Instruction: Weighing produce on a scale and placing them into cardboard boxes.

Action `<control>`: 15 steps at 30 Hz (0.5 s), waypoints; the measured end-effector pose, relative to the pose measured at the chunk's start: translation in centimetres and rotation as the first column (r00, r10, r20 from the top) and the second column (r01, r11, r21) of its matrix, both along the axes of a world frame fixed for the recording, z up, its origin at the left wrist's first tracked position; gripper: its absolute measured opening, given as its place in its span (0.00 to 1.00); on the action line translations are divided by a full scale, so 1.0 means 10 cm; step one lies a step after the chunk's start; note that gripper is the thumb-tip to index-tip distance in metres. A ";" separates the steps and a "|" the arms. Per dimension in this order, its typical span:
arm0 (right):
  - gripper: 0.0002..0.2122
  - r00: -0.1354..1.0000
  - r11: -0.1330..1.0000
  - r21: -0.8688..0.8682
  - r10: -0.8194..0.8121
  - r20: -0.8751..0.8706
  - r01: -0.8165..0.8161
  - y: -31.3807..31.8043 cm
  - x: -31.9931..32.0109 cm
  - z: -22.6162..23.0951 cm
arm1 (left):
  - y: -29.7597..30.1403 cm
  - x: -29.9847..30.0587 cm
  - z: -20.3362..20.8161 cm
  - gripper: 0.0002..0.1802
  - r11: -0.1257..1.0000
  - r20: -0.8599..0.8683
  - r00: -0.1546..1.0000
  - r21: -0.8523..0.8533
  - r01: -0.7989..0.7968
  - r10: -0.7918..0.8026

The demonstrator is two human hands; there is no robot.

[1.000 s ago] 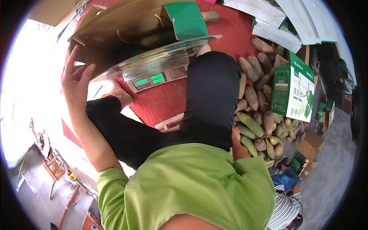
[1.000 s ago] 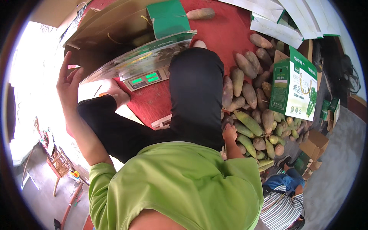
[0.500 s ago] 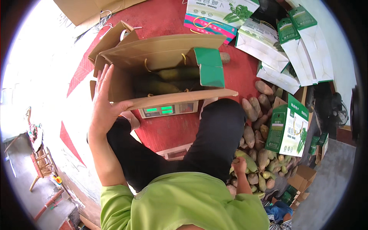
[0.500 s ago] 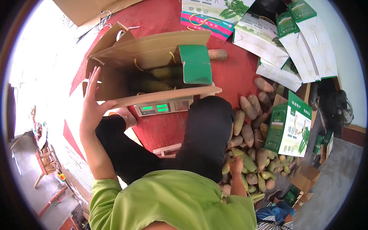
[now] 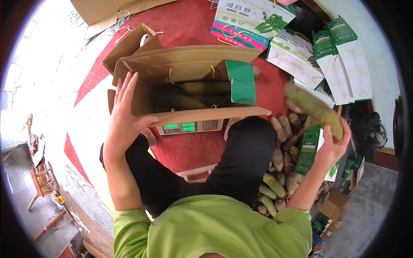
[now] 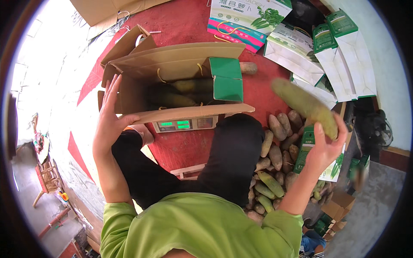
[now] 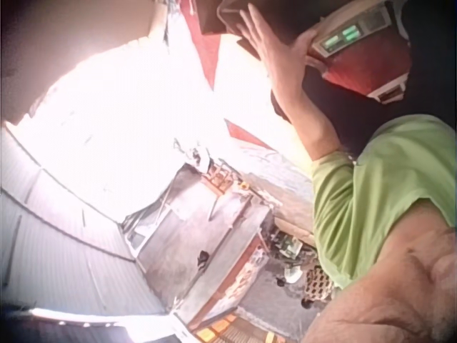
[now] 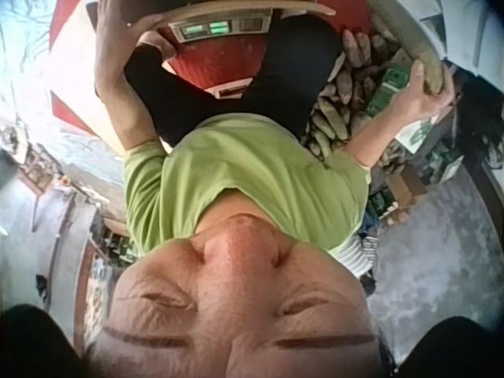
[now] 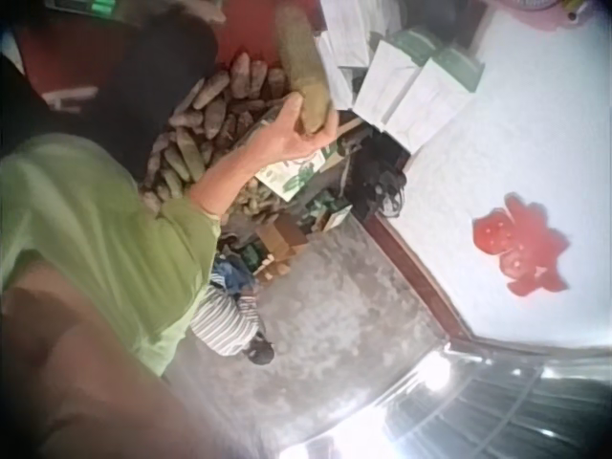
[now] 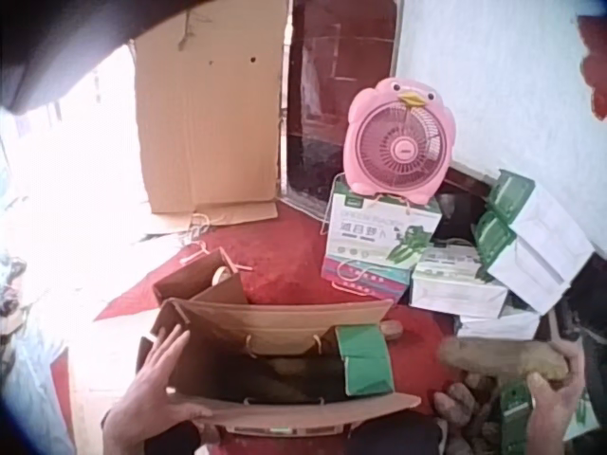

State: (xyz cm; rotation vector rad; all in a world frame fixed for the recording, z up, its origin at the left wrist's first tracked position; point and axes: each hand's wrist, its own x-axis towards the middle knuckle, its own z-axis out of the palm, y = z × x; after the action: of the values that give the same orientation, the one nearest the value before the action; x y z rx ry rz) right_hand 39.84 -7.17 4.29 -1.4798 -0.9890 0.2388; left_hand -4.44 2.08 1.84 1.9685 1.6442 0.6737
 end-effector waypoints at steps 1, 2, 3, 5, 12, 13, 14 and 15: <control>0.22 0.997 0.996 0.060 0.072 -0.017 -0.071 0.14 -0.13 0.12 | 0.00 0.00 -0.01 0.58 1.000 0.004 1.000 0.005 0.004 -0.004; 0.22 0.989 0.983 0.119 0.145 -0.029 -0.141 0.27 -0.28 0.21 | -0.01 -0.01 -0.02 0.58 1.000 0.005 1.000 0.002 0.003 -0.003; 0.22 0.977 0.972 0.116 0.210 -0.030 -0.205 0.38 -0.40 0.25 | 0.00 0.00 -0.03 0.57 1.000 0.008 1.000 0.003 0.008 -0.008; 0.22 0.942 0.945 0.071 0.325 -0.081 -0.320 0.62 -0.69 0.27 | 0.02 0.03 -0.05 0.57 1.000 0.017 1.000 -0.004 0.021 -0.021; 0.19 0.831 0.809 -0.208 0.554 -0.044 -0.550 1.02 -1.05 -0.06 | 0.04 -0.04 -0.10 0.51 0.999 0.150 0.988 -0.013 0.045 -0.042; 0.18 0.851 0.836 -0.169 0.525 -0.036 -0.523 0.99 -0.93 -0.13 | 0.01 -0.05 -0.06 0.50 0.999 0.112 0.993 -0.027 0.023 -0.020; 0.17 0.876 0.863 -0.152 0.481 -0.039 -0.481 0.93 -0.75 -0.20 | 0.04 -0.03 -0.05 0.50 0.999 0.078 0.997 -0.031 0.017 -0.015; 0.16 0.906 0.892 -0.162 0.421 -0.043 -0.422 0.80 -0.57 -0.30 | 0.06 0.01 -0.06 0.49 0.999 0.064 0.998 -0.046 -0.001 0.004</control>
State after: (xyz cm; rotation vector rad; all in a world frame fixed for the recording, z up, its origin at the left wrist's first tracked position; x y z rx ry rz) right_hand 34.18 0.85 1.34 -1.3967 -1.3068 0.6555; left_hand -4.38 2.65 1.21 1.8935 1.6103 0.6862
